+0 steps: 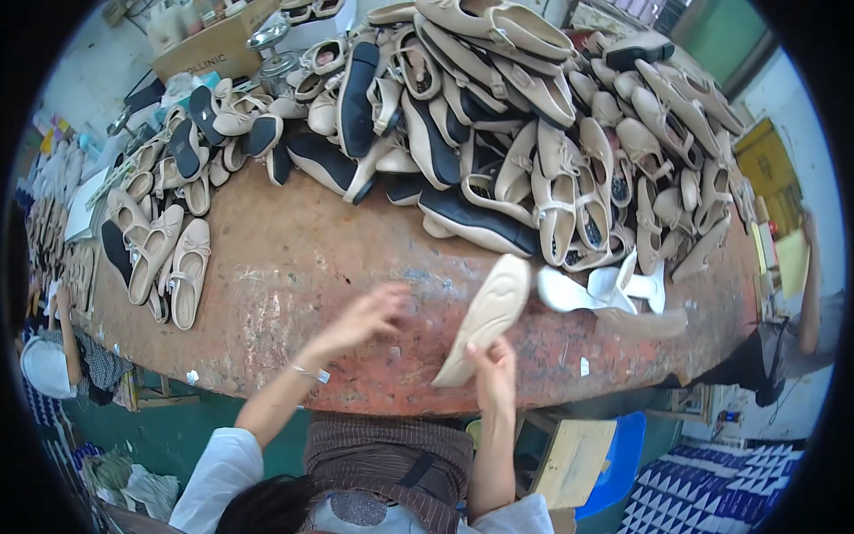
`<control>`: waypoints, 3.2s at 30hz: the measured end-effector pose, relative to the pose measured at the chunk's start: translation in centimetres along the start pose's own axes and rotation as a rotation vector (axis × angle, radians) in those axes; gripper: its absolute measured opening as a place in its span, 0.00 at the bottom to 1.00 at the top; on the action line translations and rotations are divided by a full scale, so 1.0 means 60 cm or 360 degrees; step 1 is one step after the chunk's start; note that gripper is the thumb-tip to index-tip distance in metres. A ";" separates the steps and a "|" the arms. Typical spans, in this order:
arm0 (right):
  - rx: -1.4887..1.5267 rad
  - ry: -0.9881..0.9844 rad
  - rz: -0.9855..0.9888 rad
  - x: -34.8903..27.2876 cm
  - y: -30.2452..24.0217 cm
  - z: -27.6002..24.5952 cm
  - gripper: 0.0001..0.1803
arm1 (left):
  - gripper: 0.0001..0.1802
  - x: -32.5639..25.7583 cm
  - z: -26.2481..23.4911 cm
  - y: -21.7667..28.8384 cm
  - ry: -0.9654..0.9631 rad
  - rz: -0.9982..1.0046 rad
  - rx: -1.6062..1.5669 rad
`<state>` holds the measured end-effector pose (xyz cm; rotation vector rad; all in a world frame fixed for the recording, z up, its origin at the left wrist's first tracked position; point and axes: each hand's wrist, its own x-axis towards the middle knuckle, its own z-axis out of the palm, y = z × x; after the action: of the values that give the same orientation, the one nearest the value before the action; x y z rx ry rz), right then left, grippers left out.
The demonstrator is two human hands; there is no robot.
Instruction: The person inserts insoles into shoes by hand and smooths them into place on the workbench. The person also retrieves more insoles from cardboard boxes on the floor, places them onto the worktable, and fits them into shoes.
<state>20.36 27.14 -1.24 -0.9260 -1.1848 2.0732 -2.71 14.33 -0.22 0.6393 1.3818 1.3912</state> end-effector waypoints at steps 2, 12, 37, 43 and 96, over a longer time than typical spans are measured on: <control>-0.0028 -0.0044 -0.0010 -0.014 -0.016 0.037 0.16 | 0.30 0.035 0.057 0.008 -0.0117 -0.0058 0.0273; 0.0515 -0.0310 -0.0248 -0.058 -0.136 0.032 0.30 | 0.36 0.358 -0.256 0.229 0.1467 0.0399 0.0348; -0.1373 -0.0315 -0.0690 -0.101 -0.038 0.077 0.30 | 0.36 -0.269 -0.091 -0.032 0.1272 0.0292 0.1204; -0.2163 -0.0648 -0.1303 -0.103 -0.057 0.121 0.23 | 0.28 -0.239 -0.070 -0.081 0.0986 0.0294 0.0864; -0.2395 -0.1319 -0.1202 -0.071 0.112 0.253 0.16 | 0.07 -0.268 -0.094 -0.137 0.1503 -0.0018 0.0803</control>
<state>9.97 13.52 -0.42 0.0933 -2.9987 0.6202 -0.07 -3.89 -4.52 0.2587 2.5275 1.3904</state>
